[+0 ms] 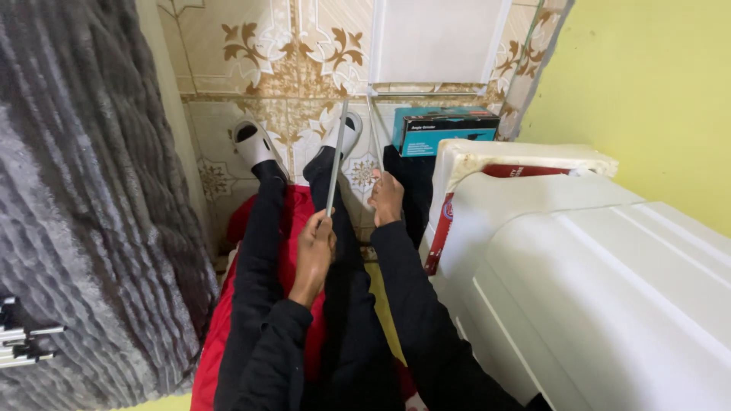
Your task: Assembling a modular portable closet or storage unit using metal rods, plastic connectors, and fabric panels on a bedroom floor.
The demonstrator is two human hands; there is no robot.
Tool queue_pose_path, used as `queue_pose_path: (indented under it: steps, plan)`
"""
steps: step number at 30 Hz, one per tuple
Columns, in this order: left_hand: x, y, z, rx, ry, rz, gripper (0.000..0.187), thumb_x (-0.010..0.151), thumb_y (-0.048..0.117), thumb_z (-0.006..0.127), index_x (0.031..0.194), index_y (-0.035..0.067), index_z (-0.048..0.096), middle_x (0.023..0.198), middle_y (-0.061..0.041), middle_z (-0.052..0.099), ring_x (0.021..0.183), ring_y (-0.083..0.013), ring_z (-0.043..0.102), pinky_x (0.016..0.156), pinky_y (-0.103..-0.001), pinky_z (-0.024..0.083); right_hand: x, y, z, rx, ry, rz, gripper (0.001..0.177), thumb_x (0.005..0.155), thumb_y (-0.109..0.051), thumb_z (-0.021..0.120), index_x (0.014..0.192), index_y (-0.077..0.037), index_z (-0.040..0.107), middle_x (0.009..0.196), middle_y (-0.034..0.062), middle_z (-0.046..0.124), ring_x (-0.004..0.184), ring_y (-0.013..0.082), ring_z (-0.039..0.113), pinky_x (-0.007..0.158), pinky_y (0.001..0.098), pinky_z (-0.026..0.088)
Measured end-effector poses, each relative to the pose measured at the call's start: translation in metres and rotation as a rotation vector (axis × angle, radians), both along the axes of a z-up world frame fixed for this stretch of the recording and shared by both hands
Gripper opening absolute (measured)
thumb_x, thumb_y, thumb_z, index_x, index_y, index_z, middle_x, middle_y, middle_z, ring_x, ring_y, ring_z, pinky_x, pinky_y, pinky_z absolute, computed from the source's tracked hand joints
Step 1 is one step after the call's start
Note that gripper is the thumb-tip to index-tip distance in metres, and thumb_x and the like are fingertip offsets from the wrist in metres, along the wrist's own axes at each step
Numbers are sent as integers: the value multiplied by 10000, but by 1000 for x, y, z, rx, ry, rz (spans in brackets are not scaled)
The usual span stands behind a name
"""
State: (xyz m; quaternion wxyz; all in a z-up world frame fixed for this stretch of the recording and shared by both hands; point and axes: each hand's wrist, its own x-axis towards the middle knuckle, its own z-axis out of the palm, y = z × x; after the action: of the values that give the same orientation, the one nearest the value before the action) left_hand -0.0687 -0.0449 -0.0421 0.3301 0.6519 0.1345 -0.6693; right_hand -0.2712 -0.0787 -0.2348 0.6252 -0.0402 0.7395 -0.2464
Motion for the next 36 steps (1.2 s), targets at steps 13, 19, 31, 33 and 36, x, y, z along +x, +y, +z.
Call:
queue_pose_path:
  steps: [13,19,31,33,36]
  plan:
    - [19,20,-3,8,27,52,314,1047,216,510,1306,70,612,595,64,417,449,-35,359,403,-223,278,19,-2,12,24,62,23,389,1010,-284,524,1229,23,618,599,-71,379,449,55,351,424,261,309]
    - [27,18,6,-3,-5,-41,318,1053,226,502,1318,83,607,601,64,437,457,-33,375,410,-220,295,19,-1,14,52,79,22,380,1014,-262,547,1189,65,628,609,-66,386,456,56,349,428,258,305]
    - [29,23,-4,-8,6,0,325,1043,207,512,1315,63,619,598,64,426,456,-33,362,409,-222,282,25,-11,18,-5,63,-14,449,1012,-270,535,1289,79,588,610,-75,380,456,46,330,421,251,274]
    - [29,24,-6,4,23,0,328,1043,213,505,1307,55,618,591,62,413,441,-39,352,401,-222,274,30,-12,21,15,103,13,440,1007,-276,521,1262,73,604,602,-80,365,454,47,329,426,251,303]
    - [33,23,-4,0,10,-24,321,1054,222,505,1313,67,613,601,61,437,456,-31,376,410,-217,293,26,-10,11,7,222,127,391,1005,-266,516,1166,54,672,589,-51,397,460,81,365,435,284,333]
